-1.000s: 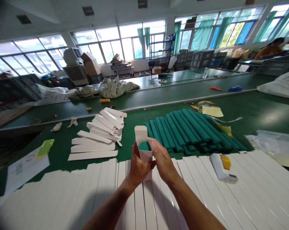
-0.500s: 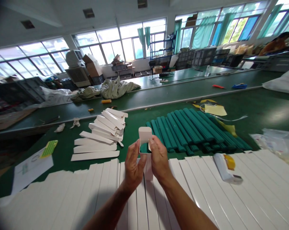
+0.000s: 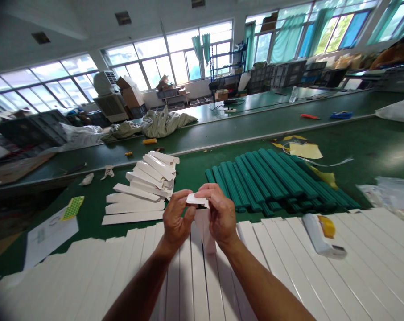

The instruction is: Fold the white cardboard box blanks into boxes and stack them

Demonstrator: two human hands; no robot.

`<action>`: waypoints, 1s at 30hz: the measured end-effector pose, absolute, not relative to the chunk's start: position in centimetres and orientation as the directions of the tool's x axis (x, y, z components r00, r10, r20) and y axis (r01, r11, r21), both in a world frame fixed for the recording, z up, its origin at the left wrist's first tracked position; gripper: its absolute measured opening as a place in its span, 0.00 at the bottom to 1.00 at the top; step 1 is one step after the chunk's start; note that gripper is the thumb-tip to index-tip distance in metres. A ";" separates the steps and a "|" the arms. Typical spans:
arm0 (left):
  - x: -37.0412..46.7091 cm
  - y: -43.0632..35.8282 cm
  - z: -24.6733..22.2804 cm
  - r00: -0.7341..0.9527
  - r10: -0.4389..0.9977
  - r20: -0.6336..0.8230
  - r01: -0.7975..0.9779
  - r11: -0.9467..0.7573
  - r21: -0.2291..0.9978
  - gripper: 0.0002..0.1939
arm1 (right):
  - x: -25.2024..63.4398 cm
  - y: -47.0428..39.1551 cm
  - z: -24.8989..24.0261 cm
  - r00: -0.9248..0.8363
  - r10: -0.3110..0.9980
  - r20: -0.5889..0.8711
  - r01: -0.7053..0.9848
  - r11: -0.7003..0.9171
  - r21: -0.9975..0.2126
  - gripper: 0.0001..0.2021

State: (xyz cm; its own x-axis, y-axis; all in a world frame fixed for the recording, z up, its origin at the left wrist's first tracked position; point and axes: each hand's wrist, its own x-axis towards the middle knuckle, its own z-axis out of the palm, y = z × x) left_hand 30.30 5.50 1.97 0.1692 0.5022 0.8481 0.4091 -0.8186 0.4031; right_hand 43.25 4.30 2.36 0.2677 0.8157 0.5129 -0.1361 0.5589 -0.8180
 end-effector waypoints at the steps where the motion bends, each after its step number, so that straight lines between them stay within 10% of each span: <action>1: 30.4 5.4 1.8 0.144 0.493 0.858 0.407 -0.820 0.403 0.08 | 43.2 4.3 2.3 0.265 0.824 0.501 -0.132 0.545 -0.828 0.17; 6: 30.5 5.2 1.1 -0.008 0.548 0.837 0.297 -0.798 0.525 0.16 | 43.3 4.7 1.8 0.232 0.840 0.491 -0.102 0.523 -0.846 0.10; 14: 28.4 5.9 4.5 0.319 0.543 0.777 0.419 -0.816 0.398 0.15 | 43.4 4.4 0.5 0.180 0.916 0.359 -0.233 0.394 -0.889 0.16; 20: 28.0 6.2 5.6 0.491 0.474 0.731 0.412 -0.866 0.285 0.19 | 43.1 2.9 -0.3 -0.002 0.894 0.448 0.200 0.439 -0.876 0.40; 30: 27.4 6.0 7.3 0.580 0.508 0.637 0.475 -0.846 0.242 0.18 | 42.1 3.0 -0.1 0.032 0.867 0.498 0.368 0.453 -0.812 0.34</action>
State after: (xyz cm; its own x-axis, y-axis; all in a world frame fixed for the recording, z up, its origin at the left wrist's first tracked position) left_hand 27.39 6.03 7.33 0.5801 0.5079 0.6368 0.4750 -0.8460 0.2421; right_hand 42.08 3.01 -0.13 0.0321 0.8668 0.4977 0.3682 0.4526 -0.8121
